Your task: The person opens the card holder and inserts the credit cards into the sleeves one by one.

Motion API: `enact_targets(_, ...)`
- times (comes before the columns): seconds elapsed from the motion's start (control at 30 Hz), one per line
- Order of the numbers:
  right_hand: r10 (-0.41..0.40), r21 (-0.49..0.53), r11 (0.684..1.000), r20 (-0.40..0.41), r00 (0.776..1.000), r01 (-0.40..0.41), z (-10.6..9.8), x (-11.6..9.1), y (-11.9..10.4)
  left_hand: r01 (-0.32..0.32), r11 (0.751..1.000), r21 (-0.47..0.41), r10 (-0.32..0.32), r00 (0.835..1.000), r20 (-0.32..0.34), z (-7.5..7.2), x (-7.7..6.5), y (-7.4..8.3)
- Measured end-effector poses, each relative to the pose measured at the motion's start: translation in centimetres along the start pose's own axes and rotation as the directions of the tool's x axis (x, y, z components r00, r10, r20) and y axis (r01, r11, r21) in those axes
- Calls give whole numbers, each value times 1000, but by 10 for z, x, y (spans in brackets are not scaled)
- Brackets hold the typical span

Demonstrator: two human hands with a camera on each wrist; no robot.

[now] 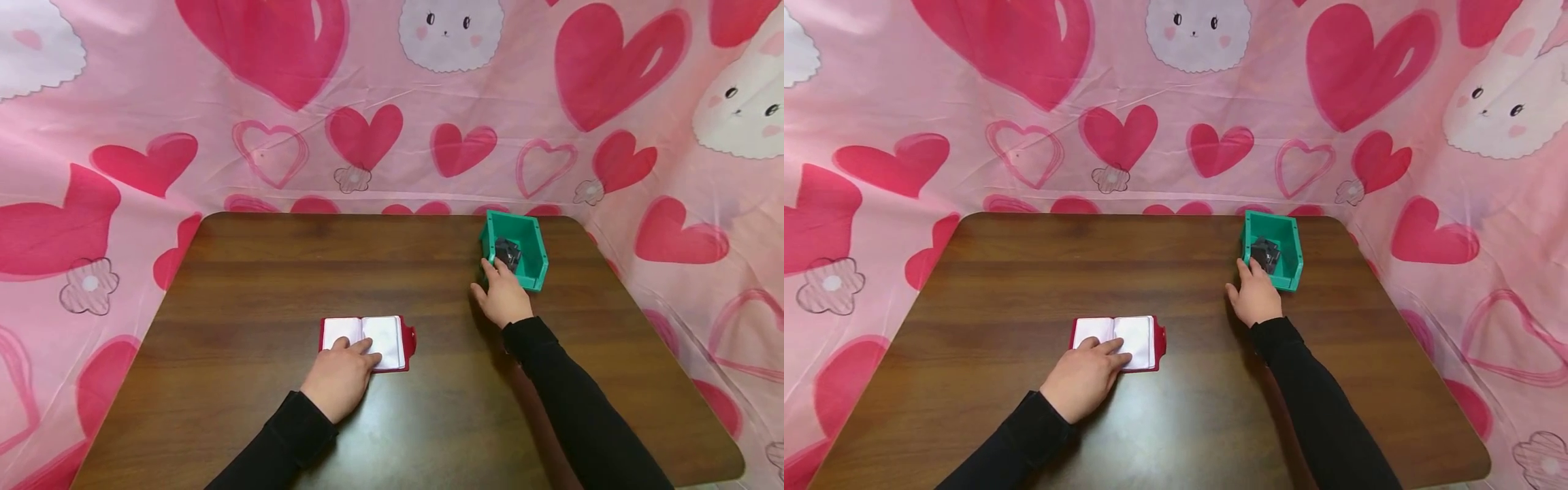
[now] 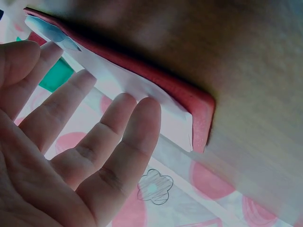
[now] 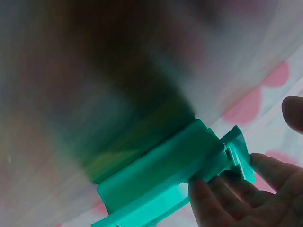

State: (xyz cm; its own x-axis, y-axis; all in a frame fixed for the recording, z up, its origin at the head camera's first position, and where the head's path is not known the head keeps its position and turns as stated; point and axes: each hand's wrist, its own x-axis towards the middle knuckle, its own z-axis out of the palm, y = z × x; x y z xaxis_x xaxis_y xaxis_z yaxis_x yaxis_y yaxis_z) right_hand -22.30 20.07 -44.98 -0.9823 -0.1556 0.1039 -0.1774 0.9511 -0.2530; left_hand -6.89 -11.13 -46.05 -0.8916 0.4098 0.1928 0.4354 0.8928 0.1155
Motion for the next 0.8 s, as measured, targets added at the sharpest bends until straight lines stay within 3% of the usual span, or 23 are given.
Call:
enact_targets(0.4,-193,-41,980,36,980,195,6,-38,-64,13,999,-30,-12,1000,28,-2,1,0)
enact_targets(0.53,-253,-55,965,37,967,255,5,-48,-76,15,999,-36,-13,999,48,-2,1,0)
enact_targets(0.8,-295,-26,955,59,954,297,2,-63,-84,4,1000,-23,-3,999,35,-3,2,0)
